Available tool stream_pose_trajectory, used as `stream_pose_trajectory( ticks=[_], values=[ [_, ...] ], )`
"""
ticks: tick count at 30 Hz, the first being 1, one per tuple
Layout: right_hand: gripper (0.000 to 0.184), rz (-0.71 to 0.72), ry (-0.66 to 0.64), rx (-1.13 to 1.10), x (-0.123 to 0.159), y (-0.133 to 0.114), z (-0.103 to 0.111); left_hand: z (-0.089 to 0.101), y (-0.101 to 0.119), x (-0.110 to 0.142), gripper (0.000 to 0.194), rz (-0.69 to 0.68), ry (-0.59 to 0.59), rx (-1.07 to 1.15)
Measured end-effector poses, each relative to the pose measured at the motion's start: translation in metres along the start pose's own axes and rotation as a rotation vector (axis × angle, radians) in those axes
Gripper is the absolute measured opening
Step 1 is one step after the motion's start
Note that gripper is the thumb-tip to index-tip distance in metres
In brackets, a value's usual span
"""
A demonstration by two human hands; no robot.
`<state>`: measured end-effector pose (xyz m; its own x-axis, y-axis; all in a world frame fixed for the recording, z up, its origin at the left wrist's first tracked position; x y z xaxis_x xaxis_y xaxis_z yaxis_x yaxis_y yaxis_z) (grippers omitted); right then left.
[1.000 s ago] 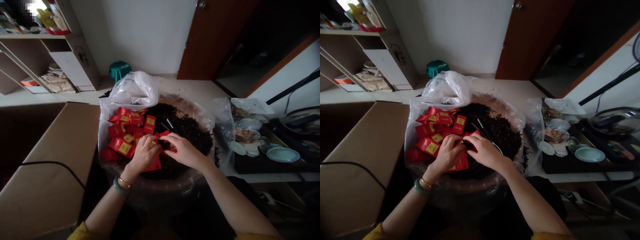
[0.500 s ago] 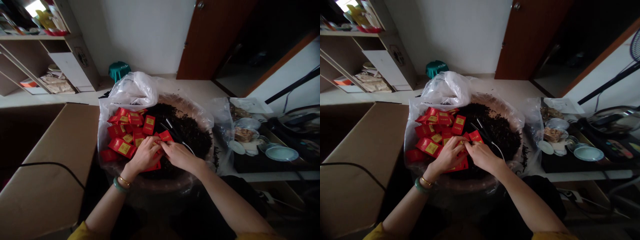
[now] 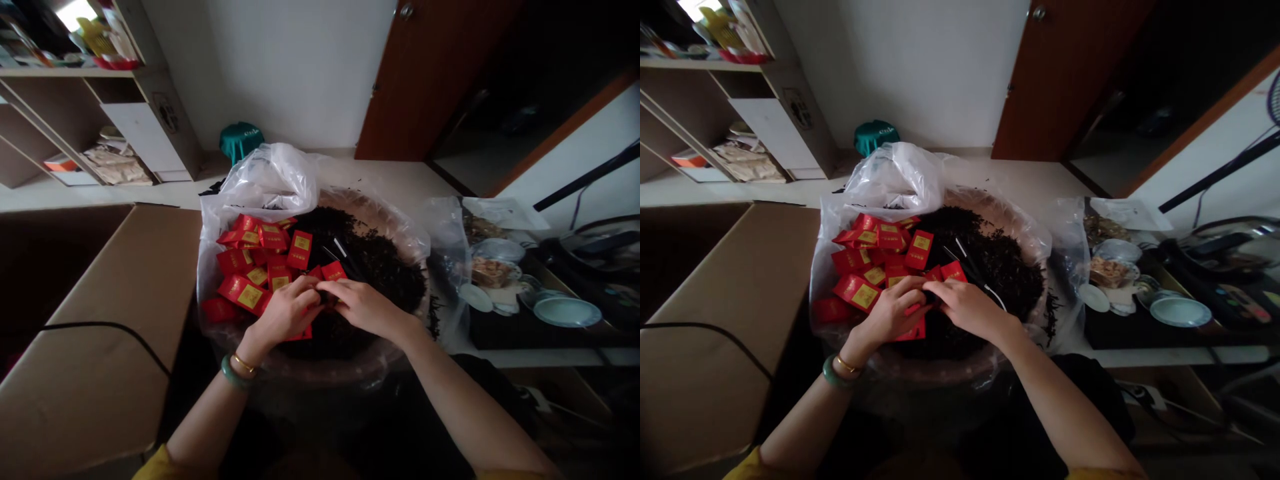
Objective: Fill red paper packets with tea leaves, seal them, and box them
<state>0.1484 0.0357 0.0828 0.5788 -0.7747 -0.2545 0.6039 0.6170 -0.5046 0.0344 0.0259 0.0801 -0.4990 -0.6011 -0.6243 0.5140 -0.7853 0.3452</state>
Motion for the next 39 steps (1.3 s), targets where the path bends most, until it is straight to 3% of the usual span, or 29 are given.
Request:
stream_pose_trajectory(
  ticks=[5,9,14,19,24,29,32,39],
  values=[
    [0.021,-0.149,0.150,-0.159,0.003,0.015,0.033,-0.011,-0.010,0.003,0.014,0.040,-0.081,-0.069],
    [0.019,-0.194,0.079,-0.069,0.010,0.024,0.044,-0.013,-0.014,0.004,0.008,0.073,-0.090,-0.069],
    [0.030,-0.079,0.042,0.102,0.006,0.011,0.025,-0.015,-0.018,0.005,0.027,0.131,-0.070,-0.004],
    [0.012,-0.144,-0.154,0.248,0.001,0.017,-0.008,-0.017,-0.021,0.005,0.031,0.144,-0.087,0.050],
    [0.015,-0.067,-0.131,0.205,-0.001,0.013,-0.006,-0.011,-0.018,0.002,0.012,0.096,-0.109,-0.050],
    [0.012,-0.058,-0.170,0.158,0.000,0.011,-0.017,-0.027,-0.020,0.010,0.017,0.076,-0.315,-0.184],
    [0.011,-0.043,-0.153,0.142,0.000,0.012,-0.022,-0.034,-0.022,0.015,0.016,0.091,-0.370,-0.160],
    [0.011,0.003,0.037,0.039,0.000,0.010,0.001,-0.022,-0.020,0.007,0.012,0.124,-0.205,-0.027]
  ],
)
Point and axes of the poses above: each hand's wrist, its own x-axis away from the middle knuckle, its own z-axis out of the back of the hand, y = z × x, the point moved 7 cm from there along -x, towards the middle knuckle, and after that the axes turned 7 degrees about y, right-handed, at the moved point
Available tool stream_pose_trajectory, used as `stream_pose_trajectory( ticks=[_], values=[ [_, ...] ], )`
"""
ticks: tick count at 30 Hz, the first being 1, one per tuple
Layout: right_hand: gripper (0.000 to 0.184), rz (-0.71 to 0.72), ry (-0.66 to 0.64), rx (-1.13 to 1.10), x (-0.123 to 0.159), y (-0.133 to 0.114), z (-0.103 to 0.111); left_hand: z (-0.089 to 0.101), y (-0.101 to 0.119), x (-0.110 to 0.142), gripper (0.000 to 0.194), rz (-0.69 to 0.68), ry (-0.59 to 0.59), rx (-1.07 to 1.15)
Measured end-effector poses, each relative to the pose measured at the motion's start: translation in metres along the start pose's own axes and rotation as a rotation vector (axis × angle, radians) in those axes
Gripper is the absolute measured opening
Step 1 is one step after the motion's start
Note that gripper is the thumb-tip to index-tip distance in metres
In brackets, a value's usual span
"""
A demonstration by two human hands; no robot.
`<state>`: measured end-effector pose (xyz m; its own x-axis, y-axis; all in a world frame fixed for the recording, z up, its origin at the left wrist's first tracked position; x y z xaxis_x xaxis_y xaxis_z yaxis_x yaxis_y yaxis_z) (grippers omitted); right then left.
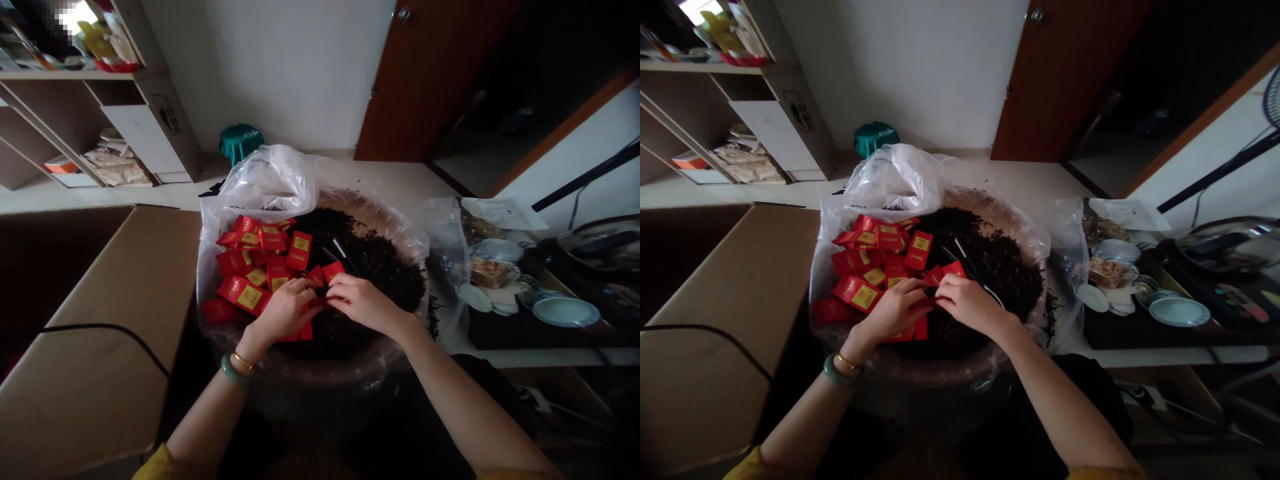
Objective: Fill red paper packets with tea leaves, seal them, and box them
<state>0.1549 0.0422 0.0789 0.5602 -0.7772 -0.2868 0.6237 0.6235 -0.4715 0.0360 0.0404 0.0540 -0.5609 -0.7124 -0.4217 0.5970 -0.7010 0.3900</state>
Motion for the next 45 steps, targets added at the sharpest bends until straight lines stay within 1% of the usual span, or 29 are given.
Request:
stream_pose_trajectory(
  ticks=[2,4,6,7,10,12,13,16,18,19,20,22,24,25,26,28,29,30,32,36,39,42,45],
  values=[
    [0.011,-0.029,-0.015,0.011,0.000,0.000,0.002,0.002,-0.002,0.000,0.012,0.041,0.017,0.041],
    [0.010,-0.075,-0.088,0.080,0.001,0.001,-0.003,0.002,-0.003,0.001,0.011,0.059,0.015,0.061],
    [0.007,-0.128,-0.165,0.173,0.002,0.003,-0.009,0.001,-0.002,0.001,0.009,0.046,0.014,0.069],
    [0.009,-0.149,-0.191,0.212,0.003,0.004,-0.011,0.000,-0.001,0.001,0.008,0.035,0.014,0.077],
    [0.014,-0.161,-0.207,0.263,0.004,0.006,-0.013,0.001,0.001,0.000,0.009,0.031,0.031,0.131],
    [0.015,-0.125,-0.170,0.238,0.004,0.007,-0.010,0.005,-0.003,0.000,0.017,0.081,0.079,0.186],
    [0.015,-0.102,-0.137,0.213,0.003,0.008,-0.007,0.008,-0.007,0.000,0.020,0.128,0.117,0.213],
    [0.016,-0.061,0.033,0.112,0.002,0.011,0.010,0.018,-0.022,0.001,0.032,0.272,0.224,0.247],
    [0.019,-0.057,0.157,0.042,0.001,0.011,0.021,0.022,-0.027,0.002,0.047,0.325,0.264,0.269],
    [0.020,-0.052,0.197,0.006,0.002,0.010,0.024,0.022,-0.029,0.002,0.056,0.337,0.270,0.310],
    [0.020,-0.039,0.212,-0.029,0.002,0.008,0.024,0.020,-0.029,0.002,0.060,0.351,0.266,0.378],
    [0.019,0.006,0.187,-0.096,0.001,0.000,0.019,0.012,-0.030,0.003,0.057,0.419,0.235,0.550],
    [0.014,0.012,0.181,-0.159,0.000,-0.005,0.014,0.002,-0.033,0.006,0.046,0.537,0.214,0.703],
    [0.010,-0.019,0.206,-0.195,-0.001,-0.004,0.013,-0.002,-0.034,0.008,0.041,0.600,0.221,0.764],
    [0.010,-0.074,0.243,-0.237,-0.001,-0.001,0.013,-0.005,-0.035,0.010,0.039,0.653,0.243,0.817],
    [0.023,-0.212,0.297,-0.324,-0.001,0.008,0.012,-0.006,-0.035,0.011,0.035,0.714,0.301,0.916],
    [0.027,-0.272,0.302,-0.357,-0.001,0.012,0.011,-0.006,-0.035,0.011,0.033,0.731,0.329,0.957],
    [0.026,-0.317,0.295,-0.378,-0.001,0.014,0.010,-0.006,-0.035,0.011,0.032,0.747,0.348,0.990],
    [0.019,-0.364,0.272,-0.398,-0.002,0.017,0.008,-0.006,-0.034,0.011,0.031,0.778,0.368,1.039],
    [0.020,-0.381,0.272,-0.444,-0.003,0.019,0.008,-0.009,-0.031,0.012,0.030,0.811,0.396,1.085],
    [0.021,-0.380,0.274,-0.448,-0.004,0.022,0.006,-0.011,-0.031,0.013,0.030,0.810,0.437,1.078],
    [0.019,-0.409,0.295,-0.467,-0.004,0.026,0.003,-0.013,-0.031,0.014,0.031,0.804,0.475,1.063],
    [0.027,-0.453,0.341,-0.474,-0.002,0.031,0.000,-0.011,-0.033,0.015,0.030,0.809,0.517,1.062]
  ],
)
Point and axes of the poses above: each hand's wrist, its own x-axis away from the middle knuckle, its own z-axis out of the back of the hand, y = z × x, the point moved 7 cm from there along -x, towards the middle knuckle, and after that the axes turned 7 degrees about y, right-handed, at the moved point
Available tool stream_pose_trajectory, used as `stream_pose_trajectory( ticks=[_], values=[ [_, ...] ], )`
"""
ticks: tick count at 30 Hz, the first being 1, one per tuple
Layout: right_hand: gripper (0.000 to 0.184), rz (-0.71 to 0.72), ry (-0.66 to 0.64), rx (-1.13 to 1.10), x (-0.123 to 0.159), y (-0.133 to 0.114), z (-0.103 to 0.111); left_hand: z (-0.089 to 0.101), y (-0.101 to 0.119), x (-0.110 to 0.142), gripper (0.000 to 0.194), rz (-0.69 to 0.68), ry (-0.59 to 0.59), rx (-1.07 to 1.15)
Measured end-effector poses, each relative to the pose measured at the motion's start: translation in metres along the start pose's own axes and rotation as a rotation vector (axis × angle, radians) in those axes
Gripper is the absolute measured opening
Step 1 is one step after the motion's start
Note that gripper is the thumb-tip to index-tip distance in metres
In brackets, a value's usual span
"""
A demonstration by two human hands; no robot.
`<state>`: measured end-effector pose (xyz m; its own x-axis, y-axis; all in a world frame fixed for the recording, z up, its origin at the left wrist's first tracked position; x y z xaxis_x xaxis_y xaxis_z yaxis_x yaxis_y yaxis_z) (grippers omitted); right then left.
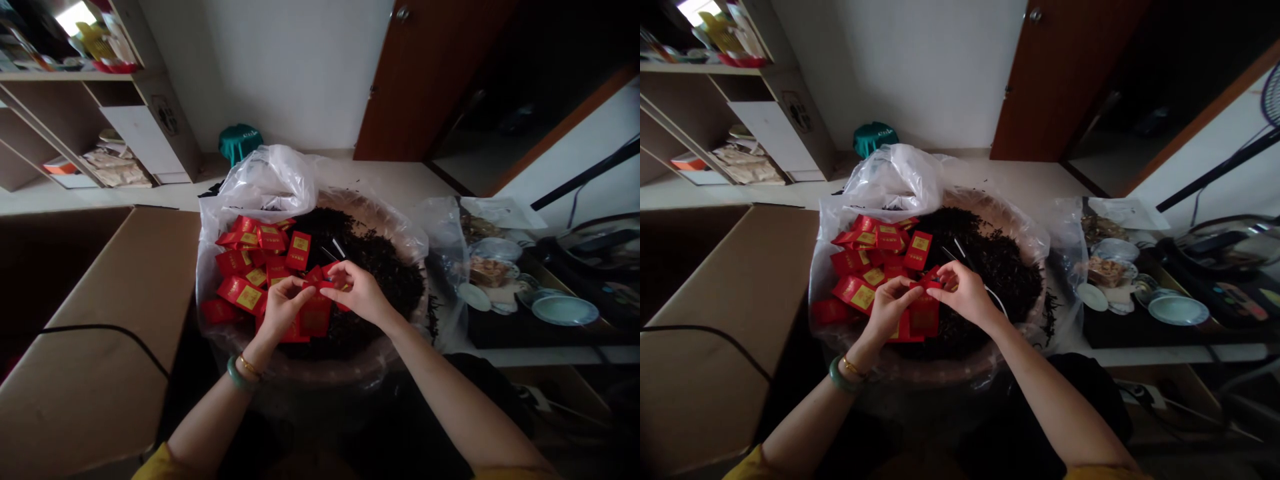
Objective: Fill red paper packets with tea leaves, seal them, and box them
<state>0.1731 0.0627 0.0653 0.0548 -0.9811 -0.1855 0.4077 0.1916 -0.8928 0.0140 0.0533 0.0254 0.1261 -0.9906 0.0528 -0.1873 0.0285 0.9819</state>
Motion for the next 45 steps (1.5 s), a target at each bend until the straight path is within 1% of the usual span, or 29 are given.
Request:
stream_pose_trajectory(
  ticks=[2,4,7,9,14,17,18,20,24,26,28,30,32,33,35,38,40,42,43,45],
  values=[
    [0.024,-0.007,0.016,0.014,0.000,0.001,0.000,0.002,0.002,0.000,0.029,-0.006,0.021,0.003],
    [0.020,0.015,0.029,0.022,0.001,0.000,-0.001,0.002,0.003,0.000,0.029,-0.006,0.011,0.005],
    [0.017,0.087,0.052,-0.027,0.001,-0.005,0.001,-0.004,0.004,0.001,0.030,0.011,-0.062,0.029],
    [0.017,0.100,0.041,-0.071,0.001,-0.006,0.001,-0.007,0.005,0.002,0.032,0.014,-0.100,0.039],
    [0.022,-0.048,0.016,-0.158,0.000,0.003,0.000,-0.008,0.008,0.001,0.034,0.001,-0.143,-0.003],
    [0.029,-0.116,-0.013,-0.222,0.000,0.006,-0.002,-0.007,0.009,0.000,0.032,-0.014,-0.149,-0.016],
    [0.029,-0.128,-0.031,-0.218,0.000,0.007,-0.004,-0.007,0.008,0.000,0.032,-0.019,-0.149,-0.020],
    [0.023,-0.130,-0.059,-0.173,0.000,0.008,-0.006,-0.007,0.007,0.000,0.030,-0.025,-0.153,-0.035],
    [0.020,-0.063,-0.045,-0.074,0.001,0.005,-0.005,-0.007,0.006,0.001,0.029,-0.035,-0.146,-0.073],
    [0.020,-0.028,-0.039,-0.047,0.002,0.002,-0.005,-0.007,0.006,0.001,0.033,-0.029,-0.128,-0.082],
    [0.019,0.004,-0.027,-0.038,0.003,-0.002,-0.004,-0.009,0.003,0.002,0.043,0.012,-0.143,-0.065],
    [0.017,0.035,-0.009,-0.040,0.004,-0.007,-0.004,-0.016,-0.006,0.006,0.049,0.118,-0.215,-0.013],
    [0.016,0.061,0.005,-0.032,0.006,-0.011,-0.003,-0.023,-0.018,0.012,0.045,0.249,-0.297,0.051],
    [0.016,0.072,0.011,-0.021,0.007,-0.012,-0.003,-0.025,-0.023,0.014,0.043,0.300,-0.319,0.077],
    [0.016,0.088,0.012,0.001,0.006,-0.012,-0.003,-0.027,-0.029,0.017,0.041,0.357,-0.318,0.111],
    [0.018,0.096,-0.022,0.008,0.000,-0.002,-0.003,-0.026,-0.034,0.016,0.044,0.405,-0.271,0.144],
    [0.021,0.099,0.001,-0.002,-0.009,0.012,0.002,-0.026,-0.035,0.015,0.047,0.424,-0.243,0.158],
    [0.026,0.117,0.103,0.055,-0.021,0.030,0.013,-0.026,-0.033,0.014,0.048,0.422,-0.229,0.163],
    [0.029,0.137,0.166,0.137,-0.027,0.039,0.019,-0.026,-0.032,0.014,0.048,0.417,-0.233,0.160],
    [0.037,0.170,0.256,0.377,-0.037,0.057,0.024,-0.027,-0.031,0.014,0.048,0.403,-0.251,0.142]
  ],
)
Point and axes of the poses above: each hand's wrist, its own x-axis away from the middle knuckle, its own z-axis out of the back of the hand, y = z × x, the point moved 7 cm from there along -x, towards the middle knuckle, and after that the axes turned 7 degrees about y, right-handed, at the moved point
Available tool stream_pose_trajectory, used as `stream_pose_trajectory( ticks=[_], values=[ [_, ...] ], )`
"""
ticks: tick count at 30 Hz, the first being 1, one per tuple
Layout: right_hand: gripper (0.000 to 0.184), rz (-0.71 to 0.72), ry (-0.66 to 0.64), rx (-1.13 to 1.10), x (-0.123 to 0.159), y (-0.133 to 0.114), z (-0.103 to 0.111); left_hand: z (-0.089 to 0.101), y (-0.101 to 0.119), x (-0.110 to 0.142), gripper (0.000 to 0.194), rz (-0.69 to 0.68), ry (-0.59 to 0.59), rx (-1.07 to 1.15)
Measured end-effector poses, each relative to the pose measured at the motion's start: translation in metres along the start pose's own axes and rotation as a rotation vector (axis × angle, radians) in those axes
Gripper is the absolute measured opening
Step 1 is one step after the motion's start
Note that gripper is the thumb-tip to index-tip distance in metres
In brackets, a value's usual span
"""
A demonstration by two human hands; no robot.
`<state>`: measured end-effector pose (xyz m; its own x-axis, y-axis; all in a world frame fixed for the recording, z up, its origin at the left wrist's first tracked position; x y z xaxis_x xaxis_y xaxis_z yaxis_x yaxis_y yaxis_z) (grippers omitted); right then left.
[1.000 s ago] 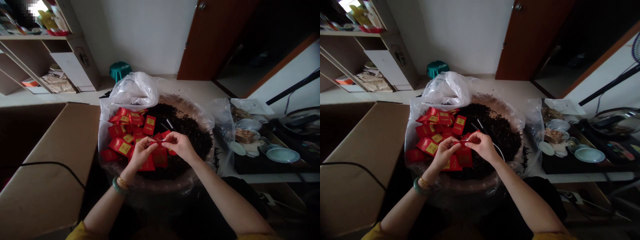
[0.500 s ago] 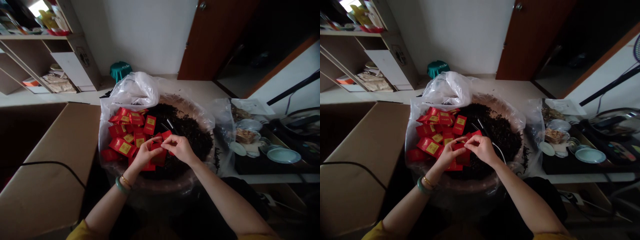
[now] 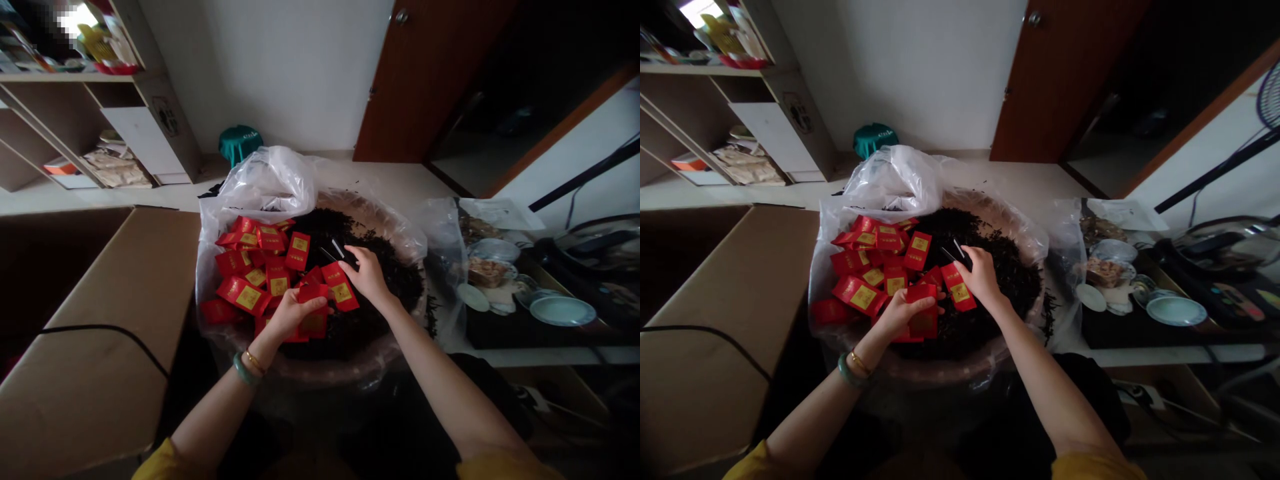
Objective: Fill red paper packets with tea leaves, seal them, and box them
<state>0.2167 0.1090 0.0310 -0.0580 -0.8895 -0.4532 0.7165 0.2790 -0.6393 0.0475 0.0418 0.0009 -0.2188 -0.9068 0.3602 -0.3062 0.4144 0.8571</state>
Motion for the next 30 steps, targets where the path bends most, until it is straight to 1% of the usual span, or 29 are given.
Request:
stream_pose_trajectory(
  ticks=[2,4,6,8,12,16,19,21,24,27,30],
  values=[
    [0.046,0.024,-0.022,0.212,-0.003,0.016,-0.012,-0.001,0.001,0.001,0.048,-0.011,-0.014,-0.028],
    [0.052,0.034,-0.096,0.356,-0.003,0.025,-0.027,-0.002,0.002,0.001,0.049,-0.020,-0.023,-0.049],
    [0.055,0.045,-0.155,0.443,-0.002,0.029,-0.037,-0.002,0.002,0.002,0.049,-0.022,-0.031,-0.062],
    [0.054,0.049,-0.170,0.485,-0.002,0.029,-0.041,-0.002,0.001,0.002,0.049,-0.019,-0.034,-0.074],
    [0.051,-0.015,-0.147,0.485,-0.003,0.033,-0.038,-0.001,-0.001,0.000,0.049,-0.011,-0.045,-0.102],
    [0.046,-0.020,-0.156,0.477,-0.004,0.033,-0.040,0.000,-0.002,0.000,0.048,-0.007,-0.063,-0.132],
    [0.042,-0.050,-0.158,0.491,-0.003,0.033,-0.040,0.000,-0.003,0.000,0.047,-0.001,-0.070,-0.142],
    [0.044,-0.067,-0.184,0.506,-0.002,0.032,-0.042,0.000,-0.003,-0.001,0.048,-0.005,-0.066,-0.142],
    [0.054,-0.068,-0.247,0.517,0.002,0.026,-0.047,0.001,-0.004,-0.002,0.047,-0.022,-0.065,-0.149],
    [0.055,-0.079,-0.275,0.497,0.007,0.019,-0.053,0.000,-0.004,-0.002,0.046,-0.041,-0.087,-0.179],
    [0.056,-0.139,-0.285,0.442,0.012,0.016,-0.059,0.001,-0.002,-0.002,0.045,-0.051,-0.099,-0.221]
  ],
)
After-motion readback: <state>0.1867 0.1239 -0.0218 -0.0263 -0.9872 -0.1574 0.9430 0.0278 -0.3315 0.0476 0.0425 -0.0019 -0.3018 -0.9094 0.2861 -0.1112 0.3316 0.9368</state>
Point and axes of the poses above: each hand's wrist, its own x-axis away from the middle knuckle, its own z-axis out of the back of the hand, y = z × x, the point moved 7 cm from there along -x, towards the middle knuckle, and after that the axes turned 7 degrees about y, right-handed, at the moved point
